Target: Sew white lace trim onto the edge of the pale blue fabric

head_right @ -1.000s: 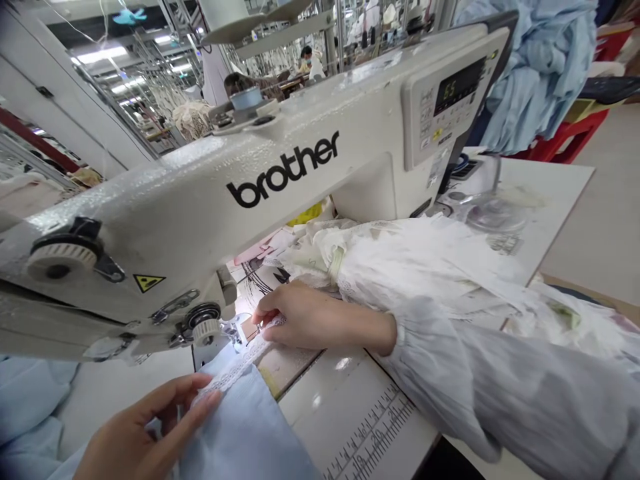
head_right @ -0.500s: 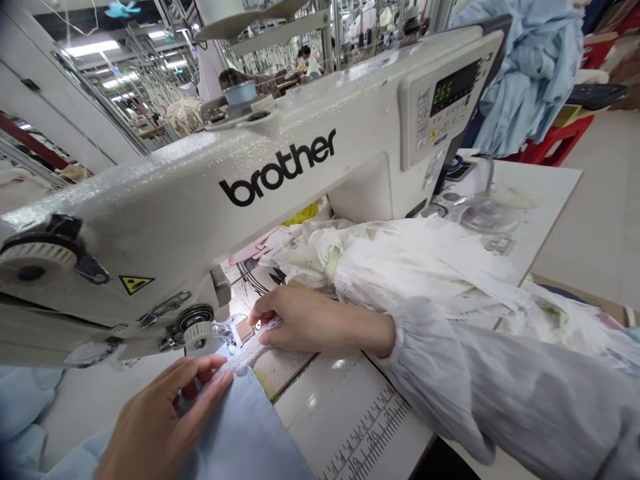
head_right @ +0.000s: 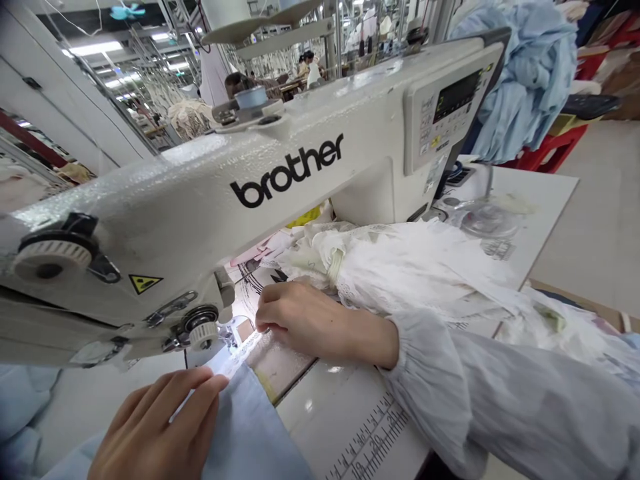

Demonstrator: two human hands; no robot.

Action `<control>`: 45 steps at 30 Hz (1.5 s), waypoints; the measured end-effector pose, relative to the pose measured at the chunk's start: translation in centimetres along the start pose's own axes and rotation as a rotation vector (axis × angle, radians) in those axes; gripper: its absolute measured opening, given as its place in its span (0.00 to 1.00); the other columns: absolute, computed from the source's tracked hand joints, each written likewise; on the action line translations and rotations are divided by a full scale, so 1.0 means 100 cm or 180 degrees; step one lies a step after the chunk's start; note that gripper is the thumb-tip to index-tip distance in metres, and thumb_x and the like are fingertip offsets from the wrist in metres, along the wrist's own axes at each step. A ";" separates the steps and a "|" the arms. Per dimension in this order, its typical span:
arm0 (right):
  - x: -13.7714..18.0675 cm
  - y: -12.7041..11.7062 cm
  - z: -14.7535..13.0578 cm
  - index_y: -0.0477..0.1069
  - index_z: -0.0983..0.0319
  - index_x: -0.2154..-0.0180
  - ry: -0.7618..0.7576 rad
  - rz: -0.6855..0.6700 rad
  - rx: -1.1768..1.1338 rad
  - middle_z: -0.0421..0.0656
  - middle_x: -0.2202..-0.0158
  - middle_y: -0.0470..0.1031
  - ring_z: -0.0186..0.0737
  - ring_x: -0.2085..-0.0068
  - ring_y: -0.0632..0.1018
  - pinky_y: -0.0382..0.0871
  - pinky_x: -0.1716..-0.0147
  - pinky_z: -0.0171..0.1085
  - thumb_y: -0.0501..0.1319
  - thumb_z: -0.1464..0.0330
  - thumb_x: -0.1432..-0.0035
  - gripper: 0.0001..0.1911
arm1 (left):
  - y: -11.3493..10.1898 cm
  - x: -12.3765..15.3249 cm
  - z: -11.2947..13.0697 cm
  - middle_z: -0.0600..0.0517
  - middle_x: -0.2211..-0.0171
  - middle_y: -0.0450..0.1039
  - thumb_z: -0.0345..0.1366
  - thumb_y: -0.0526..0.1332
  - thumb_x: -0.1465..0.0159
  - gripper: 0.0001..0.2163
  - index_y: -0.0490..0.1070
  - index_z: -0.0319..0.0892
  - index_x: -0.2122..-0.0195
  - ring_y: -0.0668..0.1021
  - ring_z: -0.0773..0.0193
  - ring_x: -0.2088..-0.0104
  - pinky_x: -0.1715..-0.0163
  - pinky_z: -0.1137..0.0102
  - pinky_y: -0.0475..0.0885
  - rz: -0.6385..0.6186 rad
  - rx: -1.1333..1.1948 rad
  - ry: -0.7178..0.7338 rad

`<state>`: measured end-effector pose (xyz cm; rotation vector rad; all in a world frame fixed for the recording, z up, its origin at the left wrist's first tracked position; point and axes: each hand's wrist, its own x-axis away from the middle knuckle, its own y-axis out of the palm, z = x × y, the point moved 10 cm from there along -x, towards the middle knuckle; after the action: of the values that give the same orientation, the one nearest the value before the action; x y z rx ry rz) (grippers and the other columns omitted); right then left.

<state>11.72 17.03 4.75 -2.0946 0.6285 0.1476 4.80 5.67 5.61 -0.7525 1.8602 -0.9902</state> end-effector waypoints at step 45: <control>0.017 0.013 -0.033 0.72 0.65 0.64 -0.0700 -0.0576 0.0904 0.45 0.63 0.73 0.40 0.60 0.71 0.63 0.54 0.40 0.51 0.75 0.32 0.12 | 0.007 0.008 -0.033 0.49 0.63 0.77 0.27 0.53 0.32 0.09 0.74 0.40 0.60 0.76 0.61 0.62 0.63 0.66 0.64 0.0140 -0.0106 -0.0335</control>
<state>12.11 13.20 5.12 -1.8182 0.3059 0.1725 1.42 6.50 5.65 -0.7659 1.7985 -0.8774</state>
